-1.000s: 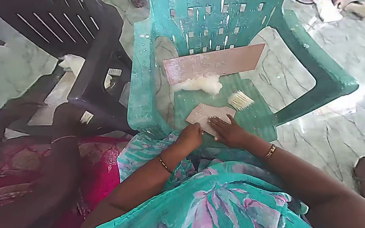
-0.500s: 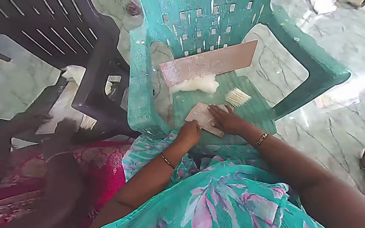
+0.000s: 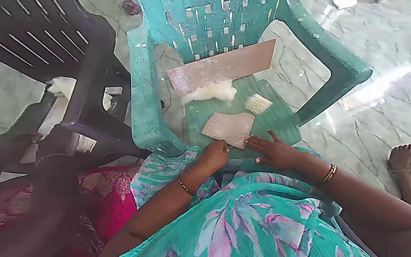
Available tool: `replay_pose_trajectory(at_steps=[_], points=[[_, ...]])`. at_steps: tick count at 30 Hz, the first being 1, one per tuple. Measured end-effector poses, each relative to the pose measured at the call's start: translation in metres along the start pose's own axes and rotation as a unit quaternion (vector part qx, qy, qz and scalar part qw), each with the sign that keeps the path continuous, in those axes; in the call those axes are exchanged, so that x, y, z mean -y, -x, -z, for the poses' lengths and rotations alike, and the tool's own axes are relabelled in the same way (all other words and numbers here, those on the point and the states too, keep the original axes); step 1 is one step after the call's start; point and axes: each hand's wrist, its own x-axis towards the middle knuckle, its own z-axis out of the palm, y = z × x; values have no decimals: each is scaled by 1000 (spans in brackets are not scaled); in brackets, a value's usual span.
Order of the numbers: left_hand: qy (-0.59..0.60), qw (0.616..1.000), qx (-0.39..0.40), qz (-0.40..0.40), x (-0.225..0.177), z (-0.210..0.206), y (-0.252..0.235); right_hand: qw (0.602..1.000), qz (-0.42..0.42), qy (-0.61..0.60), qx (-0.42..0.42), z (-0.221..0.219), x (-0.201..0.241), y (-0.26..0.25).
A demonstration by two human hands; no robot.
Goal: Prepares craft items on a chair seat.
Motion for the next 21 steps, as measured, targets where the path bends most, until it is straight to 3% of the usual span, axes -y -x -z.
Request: replay_pose_trajectory(at_steps=[4,8,17,21], points=[[7,1000,-23,-10,2,1,2,980,-8,-4,-201,-3,-11,3],[15,999,-34,-18,3,2,4,955,-6,38,-295,-4,-6,-15],[35,998,-21,-55,1,8,8,939,55,66,-334,-6,-3,-42],[51,996,-46,-50,3,20,10,931,17,43,-361,4,-17,-32]])
